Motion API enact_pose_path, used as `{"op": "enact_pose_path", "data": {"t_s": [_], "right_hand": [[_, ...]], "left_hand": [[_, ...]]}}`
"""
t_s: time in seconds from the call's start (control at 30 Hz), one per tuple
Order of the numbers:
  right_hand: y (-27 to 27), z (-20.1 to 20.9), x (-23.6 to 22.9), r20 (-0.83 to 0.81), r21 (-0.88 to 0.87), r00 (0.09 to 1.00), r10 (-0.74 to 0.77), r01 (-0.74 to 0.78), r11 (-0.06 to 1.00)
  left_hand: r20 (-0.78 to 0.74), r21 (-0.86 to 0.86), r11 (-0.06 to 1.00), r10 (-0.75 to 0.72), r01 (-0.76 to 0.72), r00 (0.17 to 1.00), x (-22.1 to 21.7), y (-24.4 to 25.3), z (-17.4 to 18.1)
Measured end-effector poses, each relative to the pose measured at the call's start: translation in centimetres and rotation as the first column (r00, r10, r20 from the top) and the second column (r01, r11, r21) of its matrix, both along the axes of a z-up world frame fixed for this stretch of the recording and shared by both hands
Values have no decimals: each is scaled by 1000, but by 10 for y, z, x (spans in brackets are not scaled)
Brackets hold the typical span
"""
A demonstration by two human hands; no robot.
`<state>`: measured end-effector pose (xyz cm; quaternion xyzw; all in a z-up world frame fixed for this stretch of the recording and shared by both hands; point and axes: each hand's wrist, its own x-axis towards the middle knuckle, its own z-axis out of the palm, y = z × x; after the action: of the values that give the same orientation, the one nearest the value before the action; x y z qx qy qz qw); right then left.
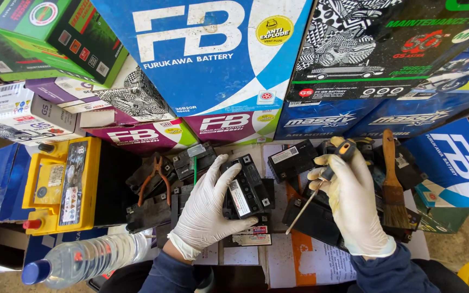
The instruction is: Repairing or disassembling small lead-acid batteries using a screwdriver
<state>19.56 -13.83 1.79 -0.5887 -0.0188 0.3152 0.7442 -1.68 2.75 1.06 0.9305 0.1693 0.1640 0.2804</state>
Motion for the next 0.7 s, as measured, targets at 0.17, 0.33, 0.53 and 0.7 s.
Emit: {"op": "enact_pose_path", "data": {"t_s": [0.17,0.33,0.53,0.7], "right_hand": [[0,-4,-4,-11,2,1000,28,-28,1000],[1,-11,-6,-25,27,998,51,-50,998],[2,-14,-9,-13,13,998,60,-60,998],[3,-19,-11,-24,19,998,65,-64,998]], "left_hand": [[-33,109,994,-3,7,999,0,3,2],[-44,181,983,15,-7,999,0,3,0],[-41,259,966,13,-2,999,0,3,1],[-90,334,942,61,-27,994,0,2,0]]}}
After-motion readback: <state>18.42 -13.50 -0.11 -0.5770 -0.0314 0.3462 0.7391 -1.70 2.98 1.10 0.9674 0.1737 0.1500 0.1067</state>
